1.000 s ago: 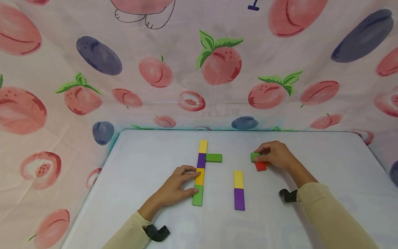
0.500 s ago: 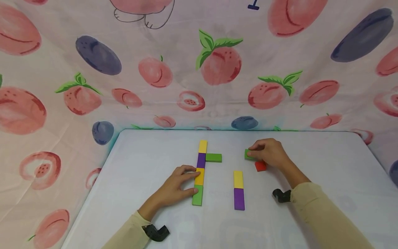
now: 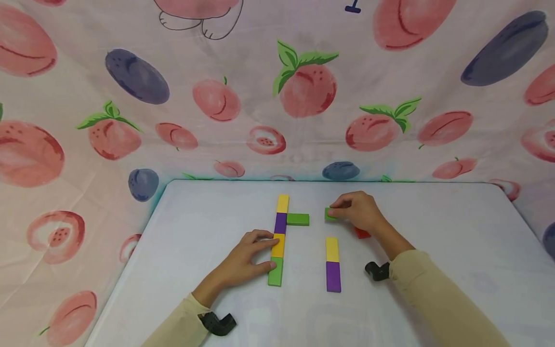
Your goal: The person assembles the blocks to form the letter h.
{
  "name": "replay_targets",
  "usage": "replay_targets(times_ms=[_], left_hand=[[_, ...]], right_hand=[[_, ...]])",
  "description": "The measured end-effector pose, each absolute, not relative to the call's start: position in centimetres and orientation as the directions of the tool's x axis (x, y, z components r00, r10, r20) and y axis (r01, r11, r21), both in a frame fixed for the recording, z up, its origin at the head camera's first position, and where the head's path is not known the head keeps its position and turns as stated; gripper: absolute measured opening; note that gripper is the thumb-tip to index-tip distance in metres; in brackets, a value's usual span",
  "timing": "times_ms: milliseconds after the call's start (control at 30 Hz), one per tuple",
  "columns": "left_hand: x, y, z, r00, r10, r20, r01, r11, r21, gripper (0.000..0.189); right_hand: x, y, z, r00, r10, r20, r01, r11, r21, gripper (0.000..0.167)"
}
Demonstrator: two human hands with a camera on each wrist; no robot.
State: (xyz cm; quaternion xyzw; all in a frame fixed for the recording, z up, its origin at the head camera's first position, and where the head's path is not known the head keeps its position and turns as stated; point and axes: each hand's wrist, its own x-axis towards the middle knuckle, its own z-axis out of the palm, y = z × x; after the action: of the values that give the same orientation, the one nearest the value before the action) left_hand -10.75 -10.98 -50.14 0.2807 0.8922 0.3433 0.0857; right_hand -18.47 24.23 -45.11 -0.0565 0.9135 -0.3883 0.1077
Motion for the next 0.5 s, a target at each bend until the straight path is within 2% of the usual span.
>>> replay_targets(times_ms=[233,500], left_hand=[[-10.7,-10.9,-50.1,-0.83,0.557,0.031,0.434,0.608,0.665,0.055],[-10.7,-10.9,-50.0,-0.834,0.552,0.022,0.424,0.614,0.666,0.055]], right_hand=[[-18.6,23.2,-45.7,-0.969,-0.204,-0.137,-0.039,0.678,-0.734,0.023],[-18.4,22.3,-46.1,-0.938,-0.27,-0.219,0.034,0.557,-0.83,0.028]])
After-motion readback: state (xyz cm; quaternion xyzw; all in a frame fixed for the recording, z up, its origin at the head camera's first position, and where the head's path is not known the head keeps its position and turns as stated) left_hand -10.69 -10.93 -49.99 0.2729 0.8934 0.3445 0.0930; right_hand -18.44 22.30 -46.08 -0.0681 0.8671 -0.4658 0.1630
